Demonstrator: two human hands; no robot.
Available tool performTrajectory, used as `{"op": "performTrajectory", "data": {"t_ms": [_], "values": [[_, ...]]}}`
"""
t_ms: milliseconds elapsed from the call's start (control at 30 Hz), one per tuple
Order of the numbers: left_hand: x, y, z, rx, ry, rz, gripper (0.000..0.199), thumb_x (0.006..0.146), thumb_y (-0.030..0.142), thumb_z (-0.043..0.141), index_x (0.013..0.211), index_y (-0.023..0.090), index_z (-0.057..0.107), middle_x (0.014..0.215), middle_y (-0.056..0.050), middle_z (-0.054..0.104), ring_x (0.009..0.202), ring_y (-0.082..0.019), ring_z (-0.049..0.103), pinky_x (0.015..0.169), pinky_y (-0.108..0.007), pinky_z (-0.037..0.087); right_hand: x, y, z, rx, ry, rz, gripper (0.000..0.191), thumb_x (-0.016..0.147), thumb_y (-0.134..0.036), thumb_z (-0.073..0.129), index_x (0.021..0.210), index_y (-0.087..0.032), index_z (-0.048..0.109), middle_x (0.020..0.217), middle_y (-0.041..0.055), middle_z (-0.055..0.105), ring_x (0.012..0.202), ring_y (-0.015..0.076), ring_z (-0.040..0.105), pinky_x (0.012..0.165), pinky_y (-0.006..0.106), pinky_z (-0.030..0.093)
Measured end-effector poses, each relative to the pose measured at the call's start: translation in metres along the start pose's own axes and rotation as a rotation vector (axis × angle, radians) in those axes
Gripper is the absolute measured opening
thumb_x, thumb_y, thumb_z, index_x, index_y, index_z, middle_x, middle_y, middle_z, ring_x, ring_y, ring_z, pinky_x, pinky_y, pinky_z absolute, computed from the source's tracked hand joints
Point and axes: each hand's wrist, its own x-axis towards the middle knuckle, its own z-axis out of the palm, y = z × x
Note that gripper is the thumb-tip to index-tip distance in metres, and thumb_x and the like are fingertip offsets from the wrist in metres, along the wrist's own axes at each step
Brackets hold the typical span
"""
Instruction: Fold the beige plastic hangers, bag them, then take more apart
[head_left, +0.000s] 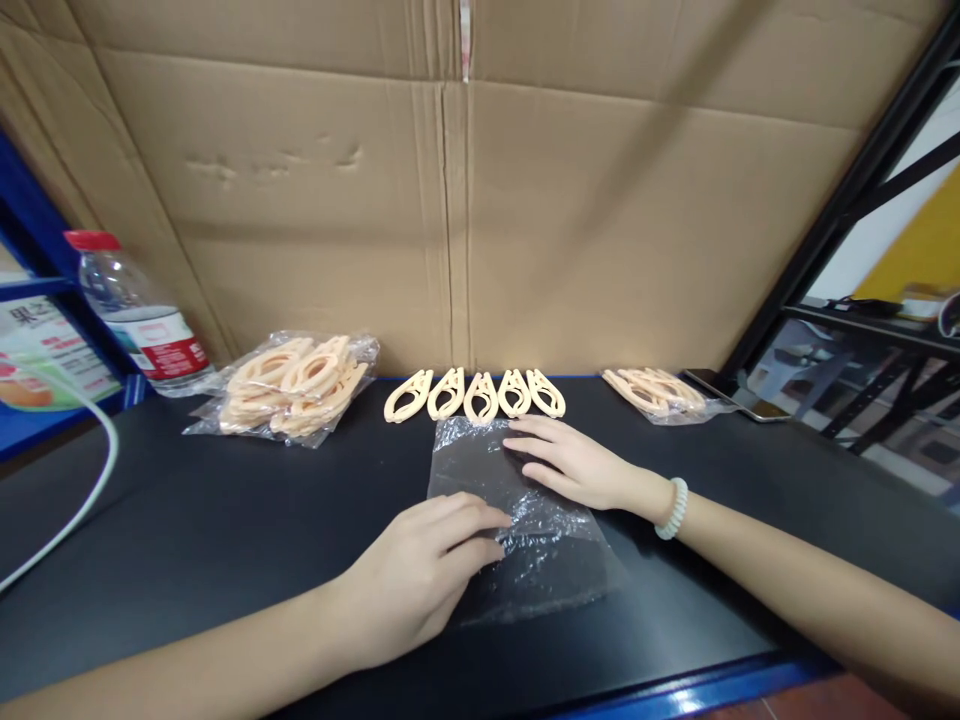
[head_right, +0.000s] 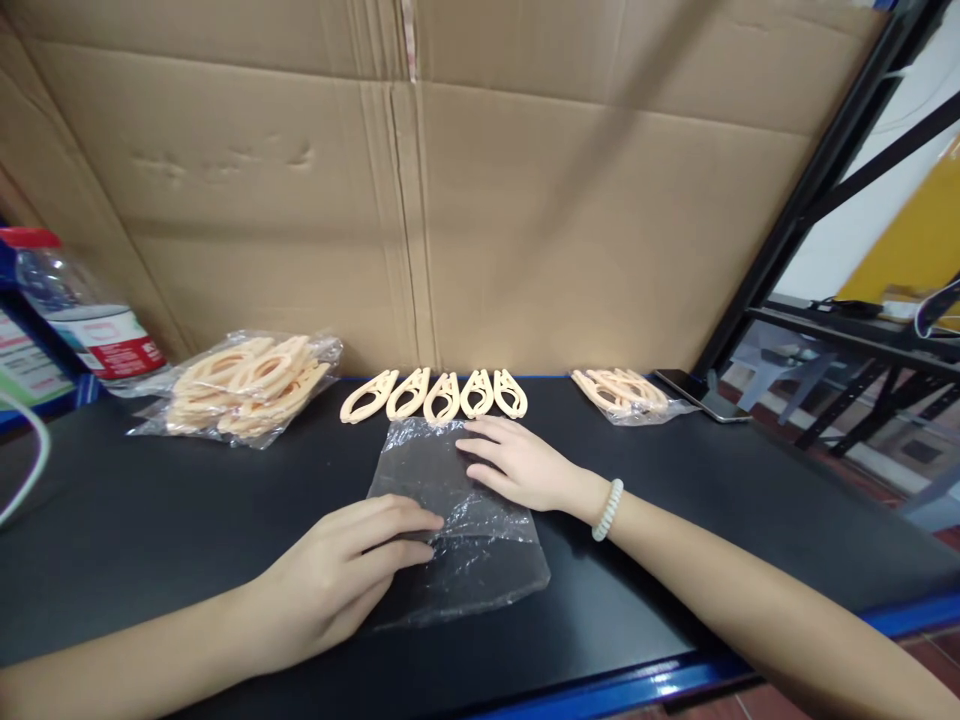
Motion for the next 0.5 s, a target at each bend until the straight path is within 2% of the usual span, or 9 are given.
{"op": "performTrajectory", "data": {"t_ms": [67,167,233,333,400,500], "values": [[0.0,0.0,0.0,-0.015,-0.011,-0.024,0.034,0.082,-0.001,0.043,0.107,0.014,0.061,0.114,-0.011,0.067,0.102,-0.023,0.061,0.085,-0.036,0.054,0.002,0.01,-0.002,0.007,0.097,0.009,0.036,0.1,-0.028,0.039,0.13,-0.015,0.055,0.134,0.013,0.056,0.13,0.0244,0.045,0.111,0.048,0.037],[-0.001,-0.001,0.001,-0.052,-0.026,-0.029,0.039,0.081,-0.001,0.043,0.113,0.014,0.059,0.115,-0.009,0.068,0.104,-0.022,0.061,0.088,-0.036,0.054,0.006,0.043,-0.008,-0.067,0.174,0.079,0.038,0.098,-0.014,0.033,0.133,-0.017,0.05,0.13,0.0122,0.057,0.125,0.0227,0.049,0.108,0.048,0.041],[-0.002,-0.003,0.003,-0.074,-0.03,-0.023,0.042,0.082,-0.001,0.041,0.116,0.014,0.058,0.115,-0.009,0.068,0.104,-0.022,0.061,0.089,-0.036,0.053,0.01,0.07,-0.013,-0.158,0.107,0.123,0.046,0.094,-0.005,0.032,0.137,-0.017,0.046,0.133,0.0134,0.055,0.126,0.0233,0.049,0.106,0.049,0.043],[-0.004,-0.005,0.005,-0.111,-0.03,-0.011,0.046,0.081,-0.002,0.037,0.12,0.015,0.056,0.117,-0.009,0.066,0.106,-0.022,0.059,0.09,-0.037,0.052,0.02,0.105,-0.017,-0.215,-0.015,0.132,0.059,0.085,0.003,0.04,0.14,-0.018,0.044,0.14,0.0141,0.049,0.128,0.0251,0.046,0.105,0.048,0.043],[-0.003,-0.005,0.005,-0.123,-0.038,-0.011,0.049,0.08,-0.003,0.037,0.121,0.016,0.056,0.118,-0.009,0.066,0.106,-0.021,0.059,0.092,-0.037,0.052,0.028,0.119,-0.017,-0.256,-0.103,0.135,0.067,0.079,0.007,0.044,0.14,-0.021,0.046,0.146,0.0141,0.042,0.13,0.0271,0.044,0.103,0.047,0.044],[-0.001,-0.003,0.003,-0.118,-0.068,-0.024,0.051,0.077,-0.003,0.038,0.12,0.016,0.057,0.117,-0.009,0.066,0.105,-0.021,0.06,0.092,-0.036,0.052,0.039,0.129,-0.014,-0.302,-0.21,0.137,0.068,0.079,0.006,0.049,0.139,-0.025,0.048,0.148,0.0129,0.039,0.131,0.0278,0.044,0.101,0.045,0.045]]}}
